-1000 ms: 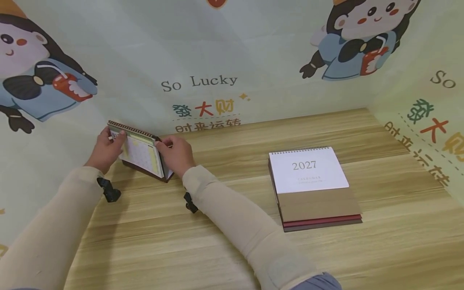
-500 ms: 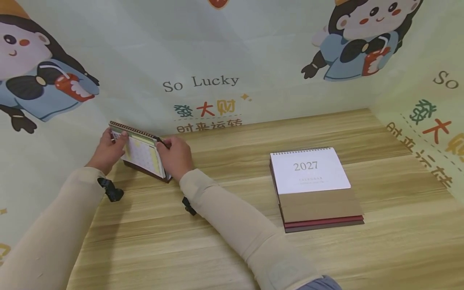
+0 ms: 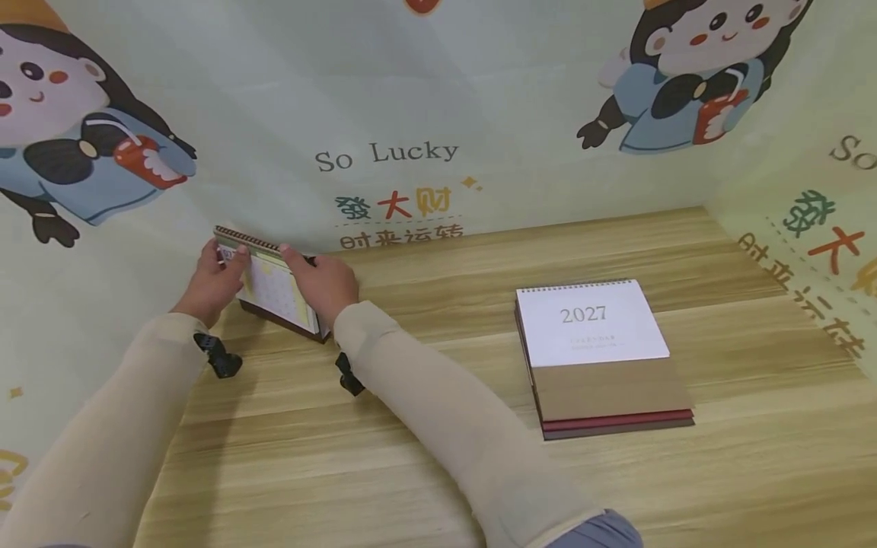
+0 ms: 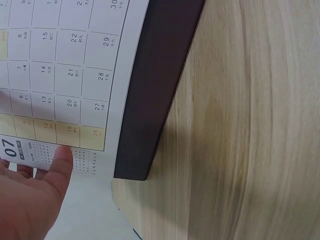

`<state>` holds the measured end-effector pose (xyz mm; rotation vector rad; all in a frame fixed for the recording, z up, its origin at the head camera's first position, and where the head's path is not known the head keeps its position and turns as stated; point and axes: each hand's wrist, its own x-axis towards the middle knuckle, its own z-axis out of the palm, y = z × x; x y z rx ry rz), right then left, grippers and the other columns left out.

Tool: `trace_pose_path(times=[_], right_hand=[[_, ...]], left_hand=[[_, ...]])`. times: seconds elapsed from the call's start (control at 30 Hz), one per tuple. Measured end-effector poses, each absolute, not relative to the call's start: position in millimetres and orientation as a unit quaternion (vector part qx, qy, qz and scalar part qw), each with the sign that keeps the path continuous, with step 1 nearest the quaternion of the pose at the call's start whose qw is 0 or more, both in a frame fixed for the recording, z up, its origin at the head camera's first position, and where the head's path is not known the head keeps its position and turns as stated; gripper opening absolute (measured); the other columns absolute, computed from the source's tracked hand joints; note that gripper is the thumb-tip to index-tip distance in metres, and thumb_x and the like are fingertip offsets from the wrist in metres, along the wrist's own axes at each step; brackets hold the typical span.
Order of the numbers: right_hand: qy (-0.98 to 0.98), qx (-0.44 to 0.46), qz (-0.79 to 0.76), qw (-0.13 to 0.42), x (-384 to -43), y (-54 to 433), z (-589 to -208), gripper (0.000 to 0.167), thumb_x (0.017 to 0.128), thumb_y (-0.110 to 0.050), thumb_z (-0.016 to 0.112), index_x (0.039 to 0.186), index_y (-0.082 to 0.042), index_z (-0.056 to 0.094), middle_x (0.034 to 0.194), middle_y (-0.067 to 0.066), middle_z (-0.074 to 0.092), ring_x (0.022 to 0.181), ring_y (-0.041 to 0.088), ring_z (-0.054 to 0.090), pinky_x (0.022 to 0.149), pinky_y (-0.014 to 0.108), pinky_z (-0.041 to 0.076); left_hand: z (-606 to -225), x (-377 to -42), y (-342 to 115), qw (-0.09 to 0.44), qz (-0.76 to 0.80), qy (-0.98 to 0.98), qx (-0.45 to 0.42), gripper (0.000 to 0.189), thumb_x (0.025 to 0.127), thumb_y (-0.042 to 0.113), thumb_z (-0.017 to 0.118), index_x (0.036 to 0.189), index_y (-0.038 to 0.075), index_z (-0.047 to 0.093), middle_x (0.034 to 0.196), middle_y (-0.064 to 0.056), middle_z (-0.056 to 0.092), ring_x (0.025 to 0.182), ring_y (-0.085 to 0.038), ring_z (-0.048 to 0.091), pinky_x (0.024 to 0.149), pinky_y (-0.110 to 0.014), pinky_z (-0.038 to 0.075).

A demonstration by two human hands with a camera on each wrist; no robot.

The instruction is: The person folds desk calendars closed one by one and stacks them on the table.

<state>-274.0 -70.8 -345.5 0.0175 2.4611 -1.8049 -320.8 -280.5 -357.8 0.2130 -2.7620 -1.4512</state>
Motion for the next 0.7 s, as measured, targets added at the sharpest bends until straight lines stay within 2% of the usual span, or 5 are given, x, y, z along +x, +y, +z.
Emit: trace_pose_path(times=[0.1, 0.17, 0.33, 0.57, 0.7], right_hand=[[0.787, 0.03, -0.614, 0.05, -280.2, -74.1, -343.0, 0.069, 0.093, -0.066, 0.051, 0.125, -0.008, 0.068, 0.122, 0.006, 0.066, 0.107, 0.018, 0.06, 0.094, 0.036, 0.049], [0.772, 0.041, -0.632, 0.05, -283.5, -75.0, -343.5, 0.065, 0.094, -0.061, 0.056, 0.124, -0.005, 0.068, 0.117, 0.007, 0.067, 0.102, 0.018, 0.061, 0.092, 0.035, 0.05], [0.735, 0.046, -0.675, 0.043, -289.1, -73.7, -346.5, 0.049, 0.093, -0.051, 0.064, 0.102, -0.004, 0.071, 0.09, 0.004, 0.066, 0.083, 0.016, 0.058, 0.083, 0.033, 0.05], [0.712, 0.054, -0.699, 0.047, -288.8, -78.1, -341.9, 0.044, 0.094, -0.042, 0.067, 0.11, 0.0, 0.069, 0.098, 0.007, 0.065, 0.087, 0.017, 0.056, 0.09, 0.036, 0.049], [0.7, 0.068, -0.709, 0.048, -289.2, -82.4, -339.8, 0.037, 0.094, -0.039, 0.068, 0.102, -0.003, 0.068, 0.094, 0.004, 0.063, 0.082, 0.015, 0.055, 0.082, 0.033, 0.05]], left_hand=[[-357.9, -321.9, -280.9, 0.008, -0.467, -0.881, 0.073, 0.084, 0.101, 0.058, 0.036, 0.159, 0.014, -0.006, 0.158, -0.025, 0.01, 0.145, -0.04, 0.016, 0.117, -0.054, 0.014], [-357.6, -322.2, -281.1, 0.007, -0.463, -0.883, 0.075, 0.086, 0.101, 0.059, 0.035, 0.159, 0.014, -0.007, 0.159, -0.025, 0.008, 0.146, -0.04, 0.015, 0.117, -0.055, 0.014], [-356.9, -323.6, -278.2, 0.011, -0.462, -0.884, 0.074, 0.087, 0.1, 0.06, 0.036, 0.159, 0.013, -0.007, 0.159, -0.027, 0.007, 0.146, -0.041, 0.013, 0.117, -0.055, 0.014], [-357.6, -322.6, -276.8, 0.008, -0.459, -0.884, 0.092, 0.089, 0.099, 0.063, 0.034, 0.159, 0.014, -0.011, 0.162, -0.025, 0.0, 0.148, -0.043, 0.007, 0.118, -0.055, 0.01], [-356.6, -320.6, -277.4, 0.008, -0.449, -0.888, 0.095, 0.09, 0.099, 0.063, 0.034, 0.158, 0.013, -0.012, 0.162, -0.025, -0.001, 0.148, -0.043, 0.007, 0.118, -0.054, 0.01]])
